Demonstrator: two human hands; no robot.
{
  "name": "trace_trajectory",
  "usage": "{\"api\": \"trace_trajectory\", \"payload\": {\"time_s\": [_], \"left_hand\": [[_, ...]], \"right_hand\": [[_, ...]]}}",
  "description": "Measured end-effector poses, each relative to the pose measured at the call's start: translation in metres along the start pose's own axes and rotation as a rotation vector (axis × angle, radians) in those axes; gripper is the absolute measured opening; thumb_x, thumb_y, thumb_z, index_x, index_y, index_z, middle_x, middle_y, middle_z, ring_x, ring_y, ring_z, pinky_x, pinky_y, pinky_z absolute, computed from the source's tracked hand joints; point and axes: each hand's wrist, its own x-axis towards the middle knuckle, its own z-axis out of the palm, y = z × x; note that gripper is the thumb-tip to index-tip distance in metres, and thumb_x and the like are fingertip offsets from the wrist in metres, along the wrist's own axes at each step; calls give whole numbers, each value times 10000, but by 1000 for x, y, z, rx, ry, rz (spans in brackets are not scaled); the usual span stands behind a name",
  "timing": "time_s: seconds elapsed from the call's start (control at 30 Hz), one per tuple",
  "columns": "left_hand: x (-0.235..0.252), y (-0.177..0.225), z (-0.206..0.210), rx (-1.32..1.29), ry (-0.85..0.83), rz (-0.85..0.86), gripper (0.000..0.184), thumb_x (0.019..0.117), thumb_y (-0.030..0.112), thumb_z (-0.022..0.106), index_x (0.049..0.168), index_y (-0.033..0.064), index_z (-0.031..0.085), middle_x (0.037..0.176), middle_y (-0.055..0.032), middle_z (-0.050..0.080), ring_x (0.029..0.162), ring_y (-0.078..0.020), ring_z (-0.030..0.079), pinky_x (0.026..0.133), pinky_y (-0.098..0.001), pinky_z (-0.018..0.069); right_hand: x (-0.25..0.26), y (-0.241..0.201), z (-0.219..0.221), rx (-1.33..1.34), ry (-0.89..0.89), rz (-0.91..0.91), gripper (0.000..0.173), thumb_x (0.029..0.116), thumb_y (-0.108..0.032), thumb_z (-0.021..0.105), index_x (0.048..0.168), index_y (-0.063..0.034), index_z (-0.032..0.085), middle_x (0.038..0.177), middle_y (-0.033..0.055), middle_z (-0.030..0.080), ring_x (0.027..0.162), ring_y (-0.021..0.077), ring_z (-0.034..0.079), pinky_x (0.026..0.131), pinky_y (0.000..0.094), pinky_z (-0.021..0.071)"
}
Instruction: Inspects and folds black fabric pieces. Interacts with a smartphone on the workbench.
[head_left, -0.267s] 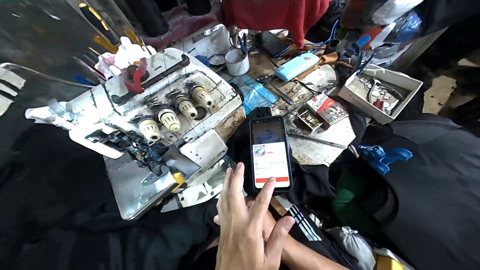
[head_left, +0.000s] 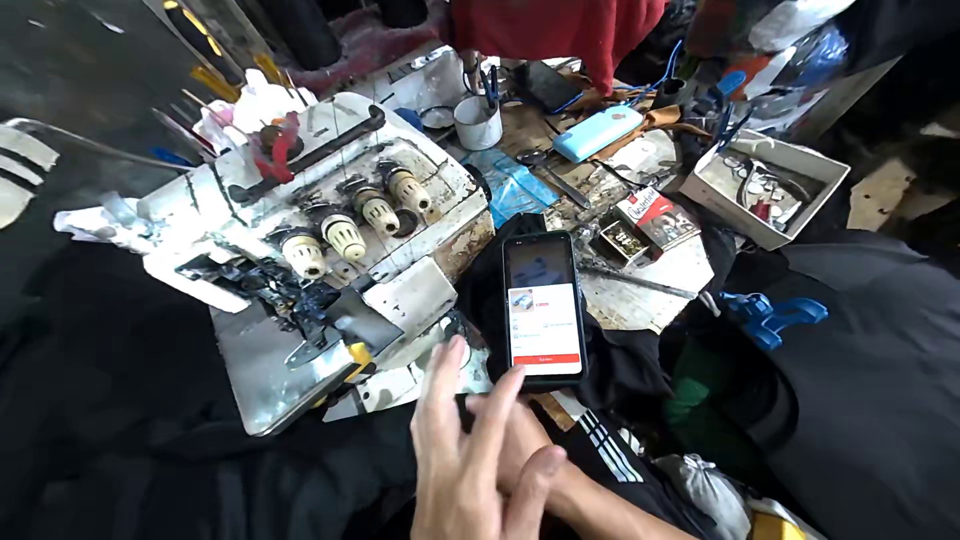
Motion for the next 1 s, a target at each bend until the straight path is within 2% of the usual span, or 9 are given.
{"api": "trace_trajectory", "payload": {"time_s": [0.03, 0.1, 0.2, 0.27, 0.37, 0.47, 0.77, 0.93, 1.0], "left_hand": [[-5, -6, -6, -30, 16, -14, 560, 971, 565, 580, 1392, 199, 635, 1617, -237, 338, 1515, -424, 276, 1191, -615, 320], [-19, -19, -18, -76, 59, -33, 492, 968, 458, 641, 1347, 145, 654, 1574, -246, 395, 1481, -389, 353, 1187, -548, 369], [-43, -35, -36, -102, 149, -47, 352, 972, 311, 663, 1254, 102, 682, 1437, -196, 542, 1371, -313, 505, 1120, -472, 466], [-59, -41, -47, -141, 187, -69, 298, 972, 240, 665, 1222, 82, 695, 1347, -158, 608, 1286, -273, 574, 1047, -424, 528], [-82, -54, -56, -176, 224, -97, 219, 976, 159, 651, 1153, 43, 712, 1223, -136, 668, 1087, -220, 668, 845, -344, 604], [-100, -60, -61, -239, 220, -157, 201, 993, 107, 620, 1146, 5, 701, 1129, -124, 694, 903, -200, 703, 741, -348, 626], [-126, -61, -79, -84, 189, -293, 189, 1024, 243, 617, 1087, 145, 766, 1040, 33, 728, 836, -69, 702, 673, -241, 620], [-90, -44, -78, -99, 214, -142, 171, 1011, 227, 632, 1062, 144, 773, 1005, 42, 725, 816, -52, 684, 671, -220, 602], [-67, -45, -66, -57, 207, -52, 179, 1016, 241, 618, 1060, 170, 776, 1028, 65, 732, 917, -59, 688, 786, -253, 605]], "right_hand": [[1, -4, 3, -34, 15, 15, 162, 920, -216, 750, 979, -65, 754, 863, -2, 733, 779, 45, 681, 741, 283, 575], [6, 14, 4, -82, 11, -71, 235, 936, -328, 759, 997, -101, 759, 920, -23, 741, 856, 48, 695, 799, 291, 597], [10, 22, 6, -120, 18, -88, 289, 946, -395, 740, 961, -106, 735, 901, -13, 729, 821, 75, 697, 752, 304, 599], [8, 21, 9, -93, 21, -78, 276, 950, -366, 740, 992, -93, 736, 927, -2, 739, 850, 89, 710, 786, 316, 612], [3, 16, 11, -47, 19, -111, 242, 971, -302, 722, 1061, -77, 729, 973, 7, 757, 897, 102, 729, 833, 326, 626], [-3, 8, 5, -33, 35, -152, 218, 980, -254, 713, 1100, -73, 736, 998, 12, 765, 905, 119, 739, 837, 341, 641], [-18, 3, 0, -59, 28, -67, 210, 1006, -241, 682, 1104, -61, 726, 990, 97, 763, 862, 262, 761, 760, 425, 677], [-25, 2, 0, -28, 3, -63, 260, 1045, -266, 618, 1118, -35, 713, 1012, 113, 753, 892, 273, 756, 780, 441, 672], [-28, 2, 1, -71, -11, -127, 276, 1062, -277, 587, 1104, -36, 716, 1003, 92, 751, 883, 240, 753, 779, 423, 668]]}}
